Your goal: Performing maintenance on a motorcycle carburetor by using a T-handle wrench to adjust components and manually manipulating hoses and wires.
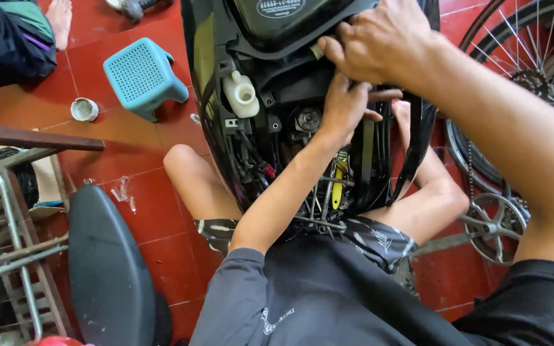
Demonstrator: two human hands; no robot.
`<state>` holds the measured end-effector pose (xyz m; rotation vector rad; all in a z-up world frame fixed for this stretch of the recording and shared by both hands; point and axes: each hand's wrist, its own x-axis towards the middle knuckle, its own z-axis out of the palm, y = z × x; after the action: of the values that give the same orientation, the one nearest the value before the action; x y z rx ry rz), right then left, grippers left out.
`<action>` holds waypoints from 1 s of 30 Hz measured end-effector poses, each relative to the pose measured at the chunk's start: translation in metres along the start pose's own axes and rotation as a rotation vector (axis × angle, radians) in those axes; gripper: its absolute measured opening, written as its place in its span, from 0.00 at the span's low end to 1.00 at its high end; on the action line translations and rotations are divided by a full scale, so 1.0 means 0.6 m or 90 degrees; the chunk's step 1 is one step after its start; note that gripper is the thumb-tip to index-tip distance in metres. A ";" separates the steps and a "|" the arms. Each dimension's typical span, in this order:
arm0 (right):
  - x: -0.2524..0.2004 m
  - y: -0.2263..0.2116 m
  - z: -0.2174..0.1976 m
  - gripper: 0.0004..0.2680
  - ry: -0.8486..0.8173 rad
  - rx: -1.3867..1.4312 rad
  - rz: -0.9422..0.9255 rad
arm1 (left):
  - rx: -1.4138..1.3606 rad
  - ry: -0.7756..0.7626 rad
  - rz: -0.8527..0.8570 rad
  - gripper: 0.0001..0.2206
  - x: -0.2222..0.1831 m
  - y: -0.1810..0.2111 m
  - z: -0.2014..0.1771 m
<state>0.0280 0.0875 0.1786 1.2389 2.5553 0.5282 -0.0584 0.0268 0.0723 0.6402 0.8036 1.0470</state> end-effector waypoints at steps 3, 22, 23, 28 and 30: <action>0.017 0.008 0.019 0.21 0.061 0.023 -0.022 | 0.047 0.051 0.039 0.22 -0.007 0.014 0.009; 0.019 0.030 0.026 0.17 0.173 0.065 -0.166 | 0.284 0.031 0.016 0.19 -0.014 0.075 -0.024; 0.013 0.024 0.023 0.17 0.172 0.065 -0.166 | 0.284 0.031 0.015 0.19 -0.017 0.084 -0.028; -0.003 0.012 0.023 0.17 0.144 -0.033 -0.056 | 0.328 0.027 -0.026 0.12 -0.010 0.099 -0.034; -0.001 0.018 0.031 0.18 0.164 -0.008 -0.067 | 0.330 0.034 -0.034 0.13 -0.010 0.106 -0.031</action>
<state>0.0429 0.0969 0.1666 1.0855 2.8038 0.7213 -0.1068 0.0464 0.1133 1.0245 1.1476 0.8090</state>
